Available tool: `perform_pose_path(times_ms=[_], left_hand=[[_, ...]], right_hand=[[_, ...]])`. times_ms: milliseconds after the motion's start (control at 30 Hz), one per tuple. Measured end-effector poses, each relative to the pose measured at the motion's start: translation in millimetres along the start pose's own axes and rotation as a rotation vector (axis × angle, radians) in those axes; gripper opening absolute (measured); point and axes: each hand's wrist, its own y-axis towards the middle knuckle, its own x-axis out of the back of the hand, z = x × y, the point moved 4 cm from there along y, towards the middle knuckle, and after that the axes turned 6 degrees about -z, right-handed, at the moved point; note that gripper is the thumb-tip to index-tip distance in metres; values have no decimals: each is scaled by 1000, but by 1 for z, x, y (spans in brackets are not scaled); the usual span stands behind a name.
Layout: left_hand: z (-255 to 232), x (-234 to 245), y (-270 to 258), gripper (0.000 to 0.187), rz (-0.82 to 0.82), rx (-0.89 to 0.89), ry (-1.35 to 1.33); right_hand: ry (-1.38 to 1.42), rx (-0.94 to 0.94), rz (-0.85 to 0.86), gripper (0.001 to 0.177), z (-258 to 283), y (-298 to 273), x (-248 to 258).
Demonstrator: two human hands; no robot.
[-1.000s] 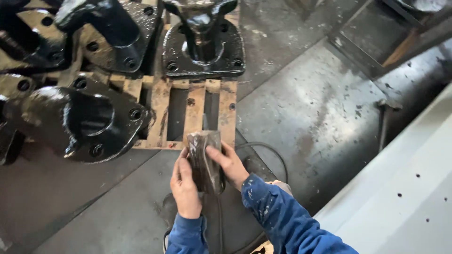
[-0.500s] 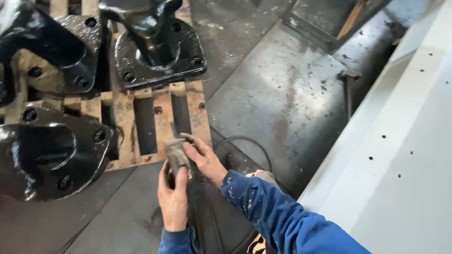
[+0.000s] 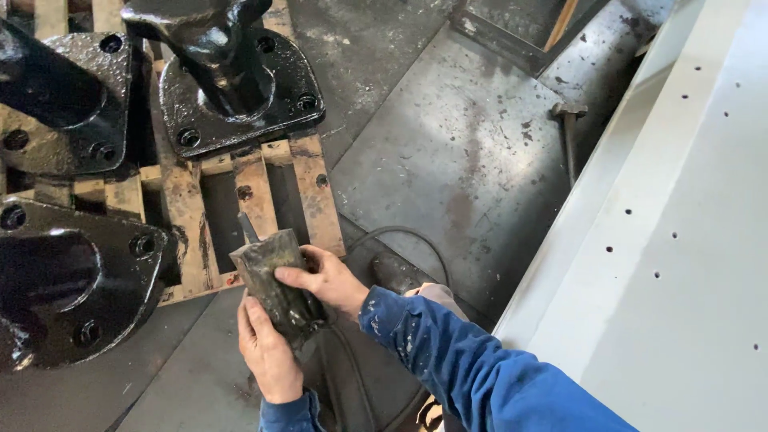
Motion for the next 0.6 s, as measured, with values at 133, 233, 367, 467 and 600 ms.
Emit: perform_pose_path(times_ms=[133, 233, 367, 467, 600], left_hand=[[-19, -10, -8, 48, -73, -194, 215], [-18, -8, -10, 48, -98, -302, 373], [-11, -4, -7, 52, -101, -357, 569], [-23, -10, -9, 62, -128, -278, 543], [-34, -16, -13, 67, -136, -192, 340]], right_hand=[[-55, -2, -64, 59, -11, 5, 2], [-36, 5, -95, 58, -16, 7, 5], [-84, -2, -146, 50, -19, 8, 12], [-71, -62, -163, 37, -29, 11, 18], [-72, 81, -88, 26, -22, 13, 22]])
